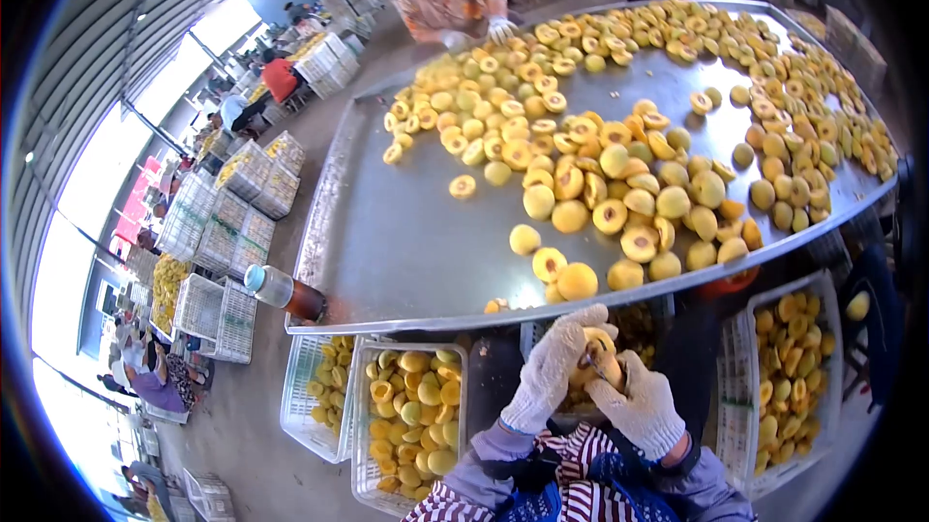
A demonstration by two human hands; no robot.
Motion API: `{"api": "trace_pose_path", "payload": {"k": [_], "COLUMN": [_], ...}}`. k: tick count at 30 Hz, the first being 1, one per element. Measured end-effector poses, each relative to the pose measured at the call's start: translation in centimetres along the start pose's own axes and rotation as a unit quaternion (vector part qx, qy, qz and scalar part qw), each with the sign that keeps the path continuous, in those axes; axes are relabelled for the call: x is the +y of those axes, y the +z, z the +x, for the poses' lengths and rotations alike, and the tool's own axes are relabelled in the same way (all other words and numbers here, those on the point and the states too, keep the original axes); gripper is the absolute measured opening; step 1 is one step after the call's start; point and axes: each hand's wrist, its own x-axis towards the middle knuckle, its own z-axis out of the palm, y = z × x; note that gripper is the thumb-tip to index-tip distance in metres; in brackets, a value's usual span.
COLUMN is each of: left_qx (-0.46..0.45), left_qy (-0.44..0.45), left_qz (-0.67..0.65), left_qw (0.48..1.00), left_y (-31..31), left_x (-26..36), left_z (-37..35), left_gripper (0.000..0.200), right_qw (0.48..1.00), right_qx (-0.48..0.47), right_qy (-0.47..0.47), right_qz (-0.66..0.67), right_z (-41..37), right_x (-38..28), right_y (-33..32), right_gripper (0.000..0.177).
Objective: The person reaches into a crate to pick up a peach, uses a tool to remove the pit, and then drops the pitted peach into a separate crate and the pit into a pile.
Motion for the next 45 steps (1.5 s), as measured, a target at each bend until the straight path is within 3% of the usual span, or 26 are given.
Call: {"api": "trace_pose_path", "payload": {"k": [4,6,9,10,12,13,16,17,20,23,24,26,27,30,35,36,37,38,39,40,42,45], "left_qx": [0.006,0.016,-0.005,-0.015,-0.014,-0.035,-0.017,-0.023,-0.011,0.01,0.014,0.002,0.057,-0.063,0.059,0.04,0.022,0.007,0.037,0.057,0.002,0.017], "left_qy": [-0.003,-0.019,-0.046,-0.051,-0.013,0.006,-0.016,-0.04,-0.102,0.167,0.131,0.066,0.119,0.102,0.107,0.055,-0.004,-0.061,0.047,0.144,-0.023,0.012], "left_qz": [-0.03,-0.07,0.016,0.018,0.164,0.077,0.13,0.132,0.003,0.149,0.06,0.124,0.177,-0.009,0.144,-0.117,-0.37,-0.597,-0.279,0.078,0.102,0.148], "left_qw": [1.0,0.997,0.999,0.998,0.986,0.996,0.991,0.99,0.995,0.975,0.99,0.99,0.975,0.993,0.982,0.991,0.929,0.8,0.958,0.985,0.994,0.989], "left_y": [-1.1,-1.2,-2.7,-3.0,-3.2,-3.3,-3.2,-3.1,-3.1,-5.0,-5.3,-6.2,-5.2,-6.8,-6.1,-7.2,-9.3,-10.3,-8.5,-6.2,-4.4,-5.6], "left_x": [-0.8,-0.7,-1.4,-2.1,-2.9,-2.9,-3.1,-2.4,-2.4,-6.0,-7.3,-7.2,-6.0,-6.9,-6.2,-7.8,-10.8,-12.7,-10.4,-6.6,-2.2,-4.0], "left_z": [-0.3,-0.7,-1.1,-1.1,-1.1,-1.2,-1.3,-1.1,-0.9,-1.7,-1.1,0.0,-0.9,0.0,-1.6,-1.0,0.1,0.1,-0.8,-1.6,-2.2,-2.0], "left_gripper": [0.068,0.065,0.052,0.051,0.049,0.047,0.043,0.041,0.044,0.037,0.035,0.032,0.031,0.031,0.037,0.038,0.038,0.039,0.041,0.043,0.044,0.044], "right_qw": [0.997,0.996,0.992,0.992,0.981,0.978,0.971,0.985,0.976,0.976,0.973,0.97,0.968,0.969,0.963,0.964,0.966,0.969,0.971,0.974,0.973,0.977], "right_qx": [-0.033,-0.007,0.075,0.097,0.141,0.151,0.17,0.129,0.145,0.152,0.153,0.152,0.153,0.13,0.162,0.156,0.149,0.14,0.136,0.131,0.139,0.133], "right_qy": [0.044,0.05,0.016,-0.036,-0.136,-0.142,-0.169,-0.115,-0.156,-0.151,-0.163,-0.175,-0.189,-0.192,-0.193,-0.189,-0.183,-0.175,-0.17,-0.165,-0.165,-0.157], "right_qz": [0.046,0.077,0.099,0.069,0.007,-0.01,-0.024,-0.012,-0.034,-0.049,-0.062,-0.078,-0.067,-0.08,-0.097,-0.1,-0.103,-0.104,-0.098,-0.089,-0.087,-0.054], "right_z": [0.1,0.0,0.1,0.4,0.7,0.7,0.3,0.3,0.9,0.8,0.9,1.5,1.7,1.7,2.1,2.0,2.0,1.9,1.9,1.9,1.7,1.2], "right_x": [1.2,1.3,0.1,0.0,0.2,0.6,-0.4,-0.3,-0.1,-0.4,0.0,1.1,0.8,0.2,0.6,0.5,0.3,0.2,0.2,0.2,0.3,-0.4], "right_y": [1.1,1.8,2.1,2.2,2.8,3.2,3.3,3.2,3.7,4.1,4.4,5.3,5.3,5.1,6.1,6.1,6.1,6.1,6.1,6.1,6.1,5.7], "right_gripper": [0.041,0.038,0.036,0.034,0.03,0.028,0.03,0.04,0.041,0.041,0.042,0.041,0.038,0.035,0.029,0.027,0.026,0.024,0.022,0.02,0.019,0.018]}}
